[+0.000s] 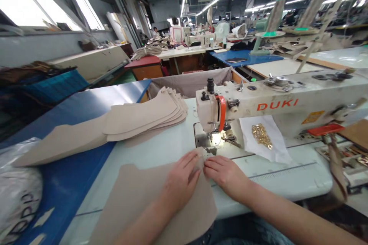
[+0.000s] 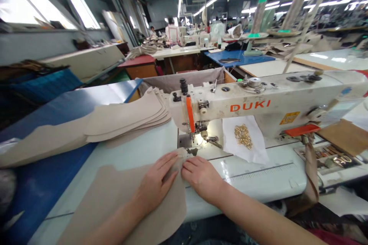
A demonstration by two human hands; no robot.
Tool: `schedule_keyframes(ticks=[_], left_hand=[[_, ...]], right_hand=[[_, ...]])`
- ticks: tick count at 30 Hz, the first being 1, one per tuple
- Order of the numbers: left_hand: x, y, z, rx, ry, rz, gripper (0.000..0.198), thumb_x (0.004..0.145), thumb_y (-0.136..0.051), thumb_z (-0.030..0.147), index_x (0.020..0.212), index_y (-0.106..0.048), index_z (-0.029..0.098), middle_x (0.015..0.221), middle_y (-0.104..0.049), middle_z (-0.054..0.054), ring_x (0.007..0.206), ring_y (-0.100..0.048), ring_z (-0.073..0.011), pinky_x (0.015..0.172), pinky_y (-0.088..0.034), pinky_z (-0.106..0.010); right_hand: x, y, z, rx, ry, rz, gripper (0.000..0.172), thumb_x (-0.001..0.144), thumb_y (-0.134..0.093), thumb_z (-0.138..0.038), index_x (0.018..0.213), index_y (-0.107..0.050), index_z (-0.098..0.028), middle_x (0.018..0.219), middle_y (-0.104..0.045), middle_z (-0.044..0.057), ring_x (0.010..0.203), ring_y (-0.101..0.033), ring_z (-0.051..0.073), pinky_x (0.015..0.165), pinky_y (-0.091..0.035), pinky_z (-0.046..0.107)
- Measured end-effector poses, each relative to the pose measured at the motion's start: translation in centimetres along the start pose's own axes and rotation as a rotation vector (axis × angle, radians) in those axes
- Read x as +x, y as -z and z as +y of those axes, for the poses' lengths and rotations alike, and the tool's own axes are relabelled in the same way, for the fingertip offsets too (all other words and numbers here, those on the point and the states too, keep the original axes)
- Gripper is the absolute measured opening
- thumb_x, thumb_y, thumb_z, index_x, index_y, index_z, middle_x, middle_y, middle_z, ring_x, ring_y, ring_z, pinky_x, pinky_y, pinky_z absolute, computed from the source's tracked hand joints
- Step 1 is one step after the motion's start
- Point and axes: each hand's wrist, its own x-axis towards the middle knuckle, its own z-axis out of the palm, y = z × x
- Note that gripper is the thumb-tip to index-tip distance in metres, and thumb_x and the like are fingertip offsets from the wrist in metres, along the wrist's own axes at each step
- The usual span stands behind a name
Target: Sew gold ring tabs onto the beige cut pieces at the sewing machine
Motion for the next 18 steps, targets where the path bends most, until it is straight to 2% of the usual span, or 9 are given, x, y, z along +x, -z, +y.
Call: schedule_keyframes(ticks=[2, 4, 7, 9, 11, 13, 14, 16, 18], left_hand=[[-2.7, 1.1, 1.0, 0.059, -0.031, -0.025, 0.053, 0.089, -0.046, 0.037, 0.134, -0.043, 0.011, 0.139, -0.047, -0.016, 0.129, -0.043, -0.0276, 0.102, -0.043, -0.042], [-5.9, 1.8, 1.7, 0.123, -0.109, -0.071, 0.057, 0.087, -0.047, 0.032, 0.140, -0.035, 0.014, 0.144, -0.042, -0.013, 0.133, -0.036, -0.0290, 0.104, -0.039, -0.044], [-9.9, 3.5, 1.0, 0.205, -0.086, -0.152, 0.057, 0.082, -0.039, 0.005, 0.135, -0.044, 0.026, 0.133, -0.056, -0.002, 0.125, -0.049, -0.0202, 0.101, -0.043, -0.035], [-10.4, 6.4, -0.5, 0.207, 0.052, -0.137, 0.050, 0.082, -0.036, 0.005, 0.123, -0.056, 0.026, 0.116, -0.068, 0.001, 0.106, -0.063, -0.0152, 0.088, -0.051, -0.025], [-8.8, 10.8, -2.5, 0.249, 0.273, -0.003, 0.035, 0.088, -0.037, 0.017, 0.108, -0.064, 0.025, 0.090, -0.075, 0.003, 0.079, -0.071, -0.0147, 0.066, -0.057, -0.021], [-5.4, 15.4, -4.6, 0.410, 0.555, 0.165, 0.031, 0.091, -0.037, 0.029, 0.100, -0.066, 0.021, 0.078, -0.075, 0.000, 0.069, -0.070, -0.0199, 0.055, -0.056, -0.026], [-3.2, 17.3, -5.8, 0.493, 0.623, 0.233, 0.034, 0.092, -0.035, 0.031, 0.101, -0.065, 0.018, 0.084, -0.074, -0.003, 0.076, -0.070, -0.0224, 0.061, -0.057, -0.030], [1.3, 19.4, -8.2, 0.572, 0.607, 0.328, 0.036, 0.092, -0.035, 0.030, 0.110, -0.061, 0.014, 0.098, -0.072, -0.007, 0.094, -0.067, -0.0240, 0.081, -0.054, -0.035], [5.2, 18.9, -11.0, 0.555, 0.535, 0.296, 0.036, 0.091, -0.034, 0.022, 0.120, -0.055, 0.013, 0.115, -0.066, -0.010, 0.111, -0.059, -0.0245, 0.097, -0.046, -0.039]], right_hand=[[-0.1, -0.1, -0.1, 0.025, -0.001, 0.039, 0.016, 0.093, -0.049, -0.017, 0.095, -0.064, -0.014, 0.100, -0.070, 0.007, 0.095, -0.062, 0.020, 0.085, -0.050, 0.034], [-0.1, 0.0, 0.0, 0.056, 0.002, 0.073, 0.021, 0.095, -0.044, -0.018, 0.099, -0.064, -0.014, 0.100, -0.070, 0.008, 0.095, -0.062, 0.020, 0.084, -0.051, 0.034], [-0.3, 0.0, 0.1, 0.083, -0.009, 0.143, 0.026, 0.097, -0.039, -0.019, 0.101, -0.065, -0.016, 0.099, -0.071, 0.008, 0.091, -0.064, 0.019, 0.081, -0.053, 0.034], [-0.4, -0.1, 0.1, 0.082, -0.037, 0.210, 0.027, 0.097, -0.038, -0.019, 0.106, -0.063, -0.016, 0.099, -0.071, 0.009, 0.091, -0.065, 0.019, 0.081, -0.054, 0.034], [-0.6, -0.3, 0.0, 0.092, -0.075, 0.260, 0.027, 0.096, -0.040, -0.020, 0.111, -0.061, -0.014, 0.100, -0.070, 0.010, 0.091, -0.066, 0.019, 0.081, -0.055, 0.033], [-0.7, -0.5, -0.1, 0.097, -0.095, 0.270, 0.028, 0.096, -0.040, -0.023, 0.113, -0.061, -0.014, 0.101, -0.070, 0.010, 0.090, -0.067, 0.019, 0.080, -0.056, 0.033], [-0.7, -0.6, -0.2, 0.093, -0.097, 0.260, 0.029, 0.096, -0.040, -0.025, 0.112, -0.061, -0.015, 0.101, -0.070, 0.010, 0.090, -0.067, 0.019, 0.080, -0.056, 0.033], [-0.7, -0.8, -0.2, 0.073, -0.099, 0.232, 0.030, 0.097, -0.038, -0.027, 0.110, -0.063, -0.018, 0.103, -0.070, 0.009, 0.090, -0.068, 0.019, 0.080, -0.057, 0.033], [-0.7, -0.8, -0.2, 0.043, -0.107, 0.218, 0.031, 0.097, -0.037, -0.029, 0.107, -0.065, -0.018, 0.103, -0.071, 0.008, 0.090, -0.068, 0.020, 0.079, -0.058, 0.033]])
